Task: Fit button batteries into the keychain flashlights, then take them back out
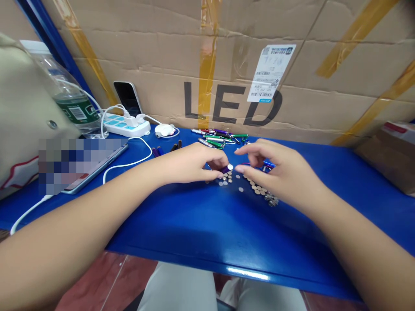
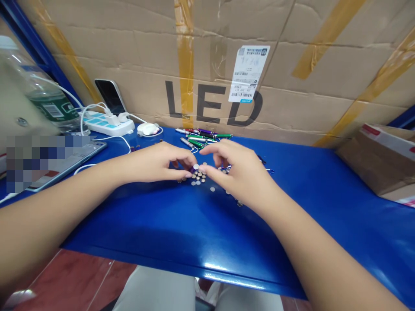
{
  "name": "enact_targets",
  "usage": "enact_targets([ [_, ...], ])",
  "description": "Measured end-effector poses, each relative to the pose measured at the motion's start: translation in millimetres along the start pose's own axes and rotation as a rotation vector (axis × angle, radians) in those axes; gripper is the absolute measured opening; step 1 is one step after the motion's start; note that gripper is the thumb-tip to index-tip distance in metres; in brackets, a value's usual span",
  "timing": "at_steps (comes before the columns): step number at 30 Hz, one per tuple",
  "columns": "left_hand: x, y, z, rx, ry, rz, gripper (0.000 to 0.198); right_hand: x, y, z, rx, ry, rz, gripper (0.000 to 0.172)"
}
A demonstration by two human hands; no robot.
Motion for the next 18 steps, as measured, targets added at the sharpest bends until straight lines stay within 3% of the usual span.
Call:
enact_targets([
  [4, -1.6, 1.6, -0.5, 0.002, 0.079, -0.019, 0.016, 20.4, 21.4, -2.6, 0.060, -0.148, 0.110, 0.019],
  [11, -2.9, 2.0, -0.9, -0.017, 0.140, -0.044, 0.021, 57.5, 23.0, -0.7, -0.319, -0.155, 0.269, 0.014],
  [18, -3.8, 0.3, 0.6, -0.041, 0.148, -0.033, 0.022, 48.4, 17.3, 1.9, -0.450, -0.087, 0.249, 0.021],
])
Point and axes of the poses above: each hand's wrist, its own z-axis away from the middle knuckle, its own y-axis out of the back of the hand, x = y × z, the point moved 1 cm from there along -z, towards the middle knuckle, and after that the axes turned 15 degrees about x, right-handed, at the moved point
